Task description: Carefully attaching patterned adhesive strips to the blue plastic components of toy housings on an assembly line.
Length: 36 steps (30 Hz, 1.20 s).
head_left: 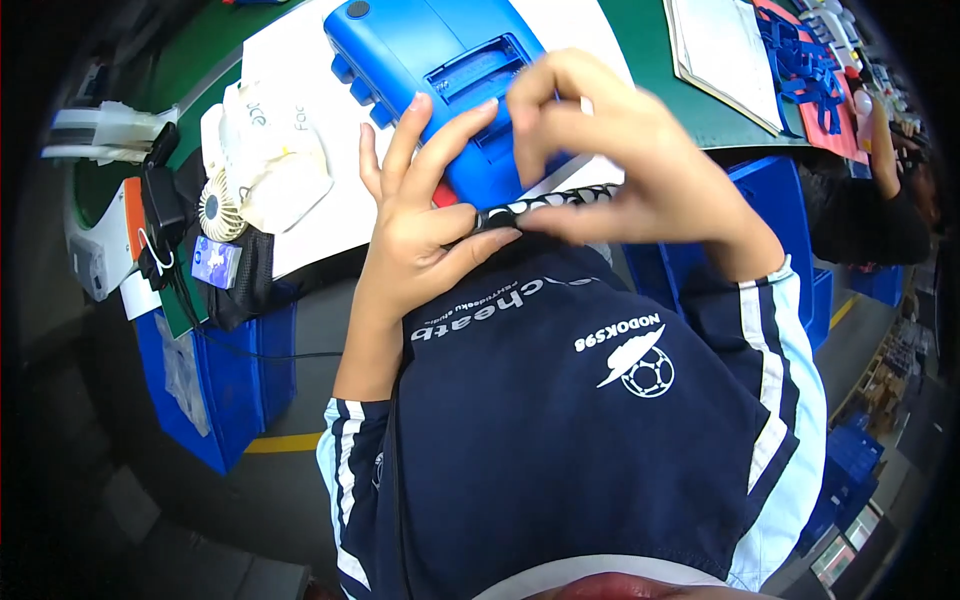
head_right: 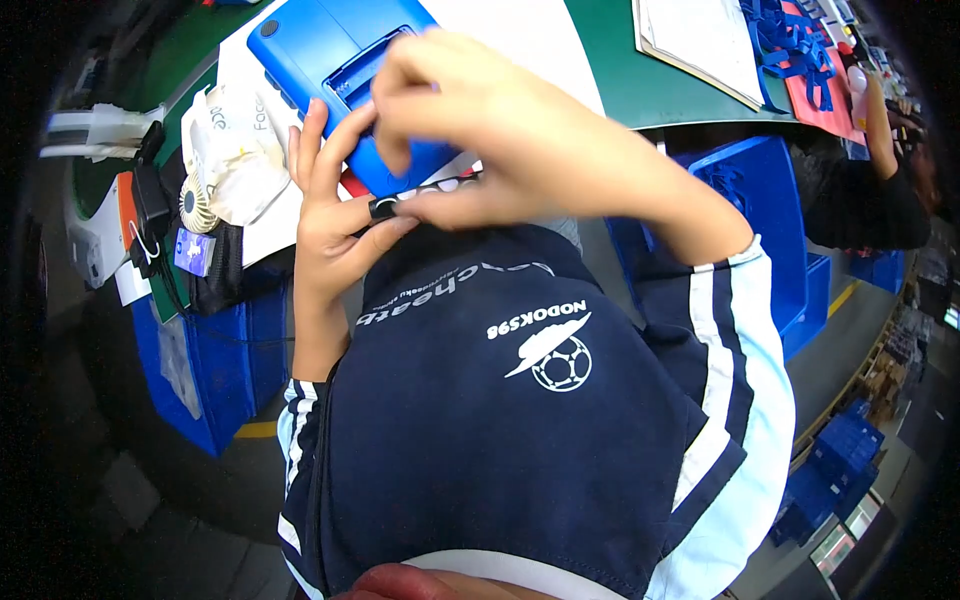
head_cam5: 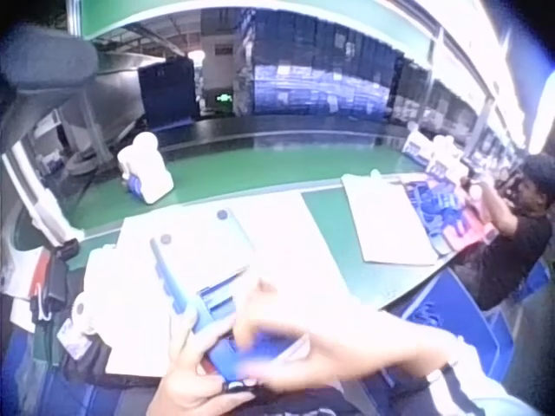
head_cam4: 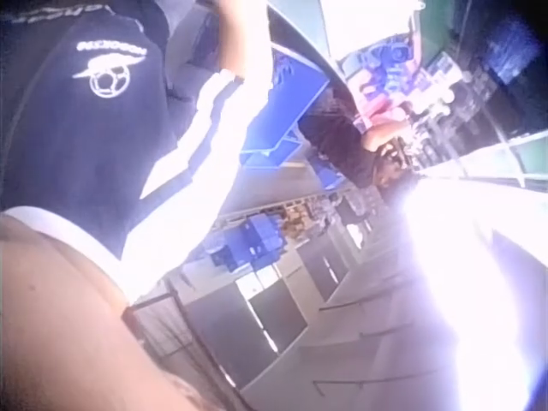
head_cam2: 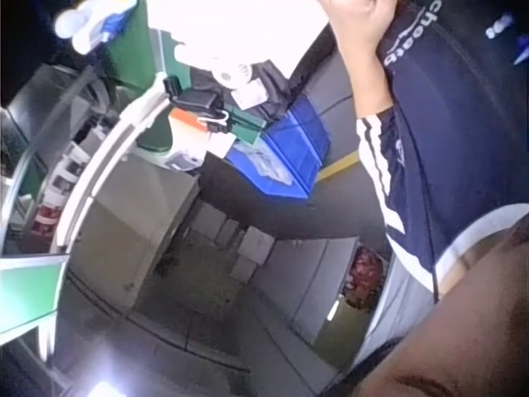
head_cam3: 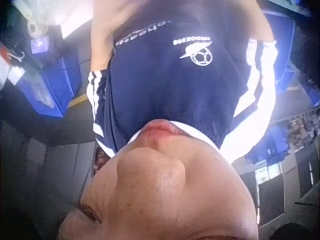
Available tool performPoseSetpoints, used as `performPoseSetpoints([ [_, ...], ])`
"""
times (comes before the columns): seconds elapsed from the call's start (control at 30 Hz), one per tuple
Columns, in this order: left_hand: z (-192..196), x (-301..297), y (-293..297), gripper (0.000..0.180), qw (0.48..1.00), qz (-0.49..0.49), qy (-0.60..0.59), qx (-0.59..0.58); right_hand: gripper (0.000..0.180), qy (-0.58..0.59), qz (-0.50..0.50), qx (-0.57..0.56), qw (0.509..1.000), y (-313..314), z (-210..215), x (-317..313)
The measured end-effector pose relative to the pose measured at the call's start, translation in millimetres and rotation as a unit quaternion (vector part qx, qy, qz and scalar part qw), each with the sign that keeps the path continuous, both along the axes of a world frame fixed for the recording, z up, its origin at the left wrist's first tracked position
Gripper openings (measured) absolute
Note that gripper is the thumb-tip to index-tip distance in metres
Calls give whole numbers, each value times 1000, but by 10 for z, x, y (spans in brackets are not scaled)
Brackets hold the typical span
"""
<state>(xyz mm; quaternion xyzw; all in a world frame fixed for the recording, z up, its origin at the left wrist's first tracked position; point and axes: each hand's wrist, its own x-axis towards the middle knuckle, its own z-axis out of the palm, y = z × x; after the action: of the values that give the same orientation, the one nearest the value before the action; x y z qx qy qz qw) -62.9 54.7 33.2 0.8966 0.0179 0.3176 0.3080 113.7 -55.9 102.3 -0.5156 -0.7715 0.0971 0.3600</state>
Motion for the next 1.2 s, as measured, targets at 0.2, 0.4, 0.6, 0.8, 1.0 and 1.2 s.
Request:
performPoseSetpoints([
  [0.2,2,1,-14,31,1000,6,-4,7,21,-33,-39,-9,999,-205,-46,-135],
  [0.4,33,-50,-7,31,999,11,23,24,19,-118,-64,-7,991,-247,85,-75],
  [0.6,31,-45,15,32,999,-2,27,44,12,117,-106,-54,986,-78,-238,-94],
  [0.8,8,-40,24,31,999,-4,14,43,12,122,-108,-51,985,-50,-260,-173],
  [1.0,-2,-28,42,30,999,-10,6,37,12,107,-123,-41,986,-26,-286,-182],
  [1.2,-8,-21,39,30,999,-14,1,34,13,96,-135,-34,986,-37,-304,-189],
])
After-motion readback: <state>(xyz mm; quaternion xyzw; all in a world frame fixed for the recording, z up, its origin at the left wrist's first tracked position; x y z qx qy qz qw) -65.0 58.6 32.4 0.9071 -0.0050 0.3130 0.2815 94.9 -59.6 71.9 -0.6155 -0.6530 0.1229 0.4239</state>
